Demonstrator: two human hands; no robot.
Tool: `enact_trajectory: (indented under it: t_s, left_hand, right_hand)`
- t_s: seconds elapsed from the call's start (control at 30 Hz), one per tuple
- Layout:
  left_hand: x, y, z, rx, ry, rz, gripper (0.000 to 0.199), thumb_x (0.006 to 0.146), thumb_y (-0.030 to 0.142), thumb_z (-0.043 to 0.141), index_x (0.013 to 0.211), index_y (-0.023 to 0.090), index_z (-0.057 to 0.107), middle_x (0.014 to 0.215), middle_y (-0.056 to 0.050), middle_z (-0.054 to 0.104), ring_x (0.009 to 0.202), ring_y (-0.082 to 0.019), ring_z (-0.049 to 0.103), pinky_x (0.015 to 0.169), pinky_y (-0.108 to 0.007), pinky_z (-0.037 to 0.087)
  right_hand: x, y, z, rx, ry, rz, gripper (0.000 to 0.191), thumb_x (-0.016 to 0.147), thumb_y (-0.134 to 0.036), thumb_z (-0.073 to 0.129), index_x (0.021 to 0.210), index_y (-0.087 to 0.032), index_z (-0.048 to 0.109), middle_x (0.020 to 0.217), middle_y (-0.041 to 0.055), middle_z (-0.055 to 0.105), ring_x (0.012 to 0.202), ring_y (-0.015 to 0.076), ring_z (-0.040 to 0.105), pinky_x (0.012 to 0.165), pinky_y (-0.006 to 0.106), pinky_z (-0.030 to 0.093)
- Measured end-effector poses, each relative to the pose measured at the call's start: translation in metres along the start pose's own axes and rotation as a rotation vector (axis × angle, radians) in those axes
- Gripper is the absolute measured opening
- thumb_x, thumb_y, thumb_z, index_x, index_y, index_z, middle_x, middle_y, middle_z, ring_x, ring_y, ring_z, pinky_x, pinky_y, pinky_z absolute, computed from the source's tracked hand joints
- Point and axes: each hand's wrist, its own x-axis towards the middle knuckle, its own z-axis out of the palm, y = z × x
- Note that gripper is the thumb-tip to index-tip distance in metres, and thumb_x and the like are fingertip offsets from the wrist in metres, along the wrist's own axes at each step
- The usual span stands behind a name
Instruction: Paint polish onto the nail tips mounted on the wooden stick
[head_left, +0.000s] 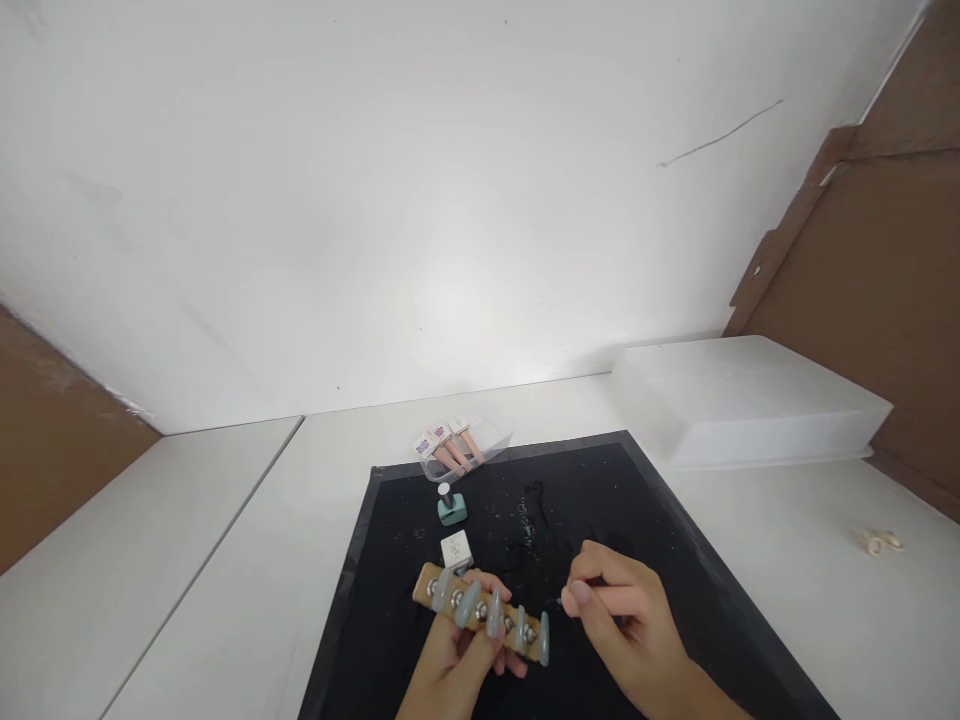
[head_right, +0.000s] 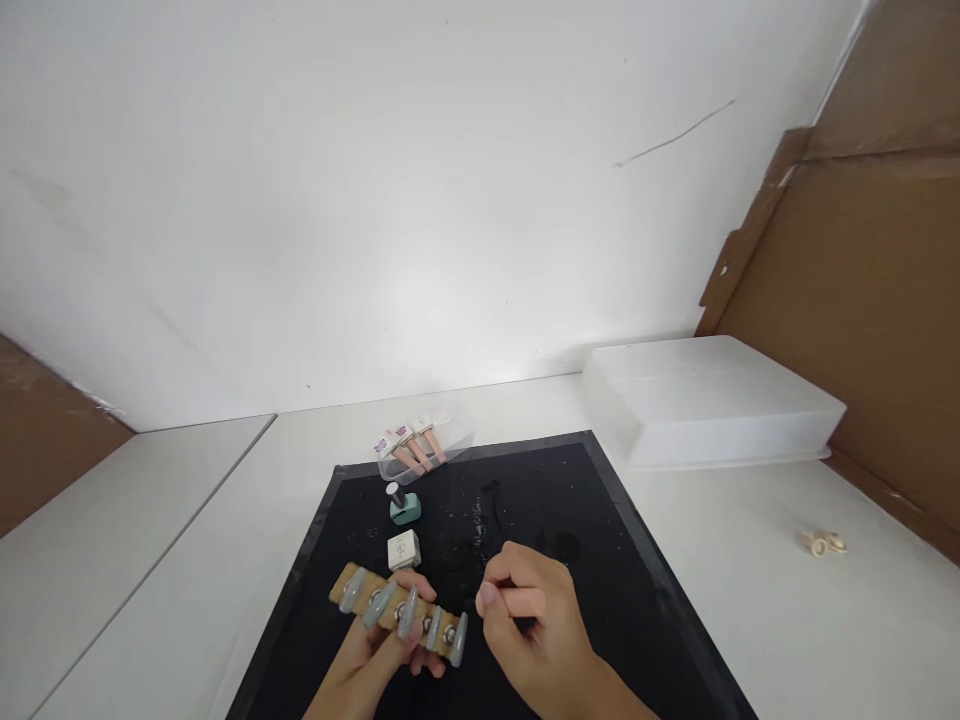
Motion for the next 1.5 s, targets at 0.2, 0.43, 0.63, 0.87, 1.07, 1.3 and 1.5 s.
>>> enact_trajectory:
  t_s: [0.2,0.43,0.63,0.87,1.07,1.3,1.5]
  left_hand:
    - [0.004,0.001,0.005,-0.008,0.022,-0.001,0.035,0.070,0.049,0.063,0.086,0.019,0.052,0.062,0.002,0.058,0.054,-0.013,0.058,0.055,-0.026,0.036]
    - [0.002,-0.001,0.005,-0.010,-0.045,-0.042,0.038,0.070,0.052,0.061,0.085,0.019,0.050,0.061,0.003,0.058,0.053,-0.012,0.058,0.055,-0.025,0.036]
    - [0.002,-0.002,0.003,0.013,-0.053,-0.053,0.040,0.070,0.054,0.060,0.085,0.019,0.050,0.060,0.003,0.058,0.052,-0.012,0.058,0.054,-0.024,0.035]
    - [0.007,0.002,0.004,-0.031,-0.056,-0.075,0.042,0.067,0.053,0.064,0.085,0.018,0.050,0.059,0.003,0.060,0.050,-0.011,0.058,0.052,-0.023,0.034]
    - [0.007,-0.001,0.004,-0.056,-0.075,-0.132,0.041,0.067,0.052,0.065,0.083,0.018,0.049,0.058,0.004,0.060,0.050,-0.011,0.060,0.052,-0.022,0.034]
    - [0.005,-0.002,0.000,-0.072,-0.084,-0.161,0.043,0.065,0.054,0.066,0.083,0.018,0.049,0.055,0.004,0.061,0.048,-0.011,0.060,0.051,-0.021,0.034]
    - [0.005,-0.003,-0.002,-0.036,-0.072,-0.188,0.043,0.064,0.054,0.066,0.083,0.018,0.049,0.057,0.003,0.063,0.048,-0.011,0.060,0.050,-0.021,0.034]
  right_hand:
    - [0.004,-0.007,-0.003,0.100,-0.131,-0.065,0.029,0.082,-0.016,0.043,0.055,-0.020,0.051,0.046,0.0000,0.054,0.040,0.0124,0.049,0.042,0.024,0.037]
    - [-0.003,0.001,0.002,0.024,-0.117,0.062,0.030,0.083,-0.016,0.043,0.053,-0.019,0.048,0.050,-0.0006,0.048,0.043,0.0119,0.046,0.043,0.024,0.035]
    - [-0.004,0.002,0.003,0.065,-0.064,0.121,0.031,0.084,-0.017,0.043,0.054,-0.019,0.047,0.052,-0.0006,0.048,0.045,0.0125,0.047,0.043,0.024,0.036]
    - [0.003,-0.007,-0.001,0.153,-0.202,0.019,0.027,0.081,-0.016,0.042,0.054,-0.018,0.049,0.047,-0.0005,0.050,0.040,0.0108,0.046,0.041,0.022,0.035]
    - [-0.001,-0.001,0.001,0.099,-0.221,0.169,0.025,0.081,-0.019,0.044,0.056,-0.019,0.046,0.049,-0.0028,0.044,0.041,0.0101,0.042,0.041,0.022,0.032]
    - [-0.005,0.002,0.004,0.118,-0.075,0.206,0.032,0.086,-0.019,0.043,0.055,-0.019,0.045,0.054,-0.0011,0.049,0.048,0.0121,0.047,0.046,0.023,0.037]
    - [0.000,-0.006,0.000,0.191,-0.096,0.083,0.033,0.087,-0.015,0.042,0.056,-0.018,0.055,0.060,0.0017,0.055,0.053,0.0132,0.052,0.051,0.024,0.039]
